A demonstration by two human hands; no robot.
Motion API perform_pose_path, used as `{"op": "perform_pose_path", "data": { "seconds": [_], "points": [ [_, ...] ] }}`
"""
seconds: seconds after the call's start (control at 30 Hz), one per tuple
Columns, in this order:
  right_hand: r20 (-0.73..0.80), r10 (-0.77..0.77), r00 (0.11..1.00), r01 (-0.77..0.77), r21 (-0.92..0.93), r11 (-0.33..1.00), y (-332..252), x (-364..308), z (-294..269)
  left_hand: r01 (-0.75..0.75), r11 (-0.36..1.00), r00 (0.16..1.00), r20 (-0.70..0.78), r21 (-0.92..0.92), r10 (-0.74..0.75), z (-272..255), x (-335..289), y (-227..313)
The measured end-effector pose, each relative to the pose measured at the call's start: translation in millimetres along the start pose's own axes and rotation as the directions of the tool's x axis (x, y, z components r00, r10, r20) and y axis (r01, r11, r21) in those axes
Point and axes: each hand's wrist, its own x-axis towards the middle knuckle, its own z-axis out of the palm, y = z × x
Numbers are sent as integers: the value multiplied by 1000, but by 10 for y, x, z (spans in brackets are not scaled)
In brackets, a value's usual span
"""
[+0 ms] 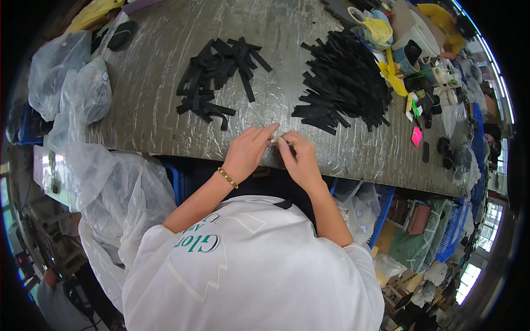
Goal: Applying adhesive to small black strips on a workbench using a stick applicator.
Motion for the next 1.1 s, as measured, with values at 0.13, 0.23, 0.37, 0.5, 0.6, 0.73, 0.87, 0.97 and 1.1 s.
{"op": "perform_pose_path", "data": {
  "seconds": [0.13,0.23,0.37,0.5,0.6,0.73,0.87,0.97,1.1],
  "points": [
    [-11,-76,997,75,-59,995,121,6,-108,18,1000,1000,18,15,-19,-14,2,27],
    [56,-140,989,149,-231,961,172,21,-155,44,999,999,29,-13,-44,-12,-11,30],
    [122,-105,987,129,-206,970,187,88,-190,-54,998,997,-61,-18,52,-75,58,58],
    [66,-207,976,214,-132,968,43,176,-234,-62,997,995,-75,-40,59,-262,56,-1],
    [-8,-73,997,73,-34,997,-110,167,-168,31,999,995,-90,-40,-34,-446,44,-18],
    [51,-90,995,95,-115,989,284,24,-53,147,984,964,-208,-102,-165,-617,-50,-86],
    [-266,-188,945,27,-511,859,374,265,-155,197,962,941,-239,-189,-240,-708,-137,-59],
    [-188,-222,957,138,-381,914,176,571,130,162,977,933,-299,-140,-198,-686,-168,-52],
    [-204,-196,959,118,-341,932,158,893,567,194,963,910,-332,-185,-247,-670,-127,12]
  ]
}}
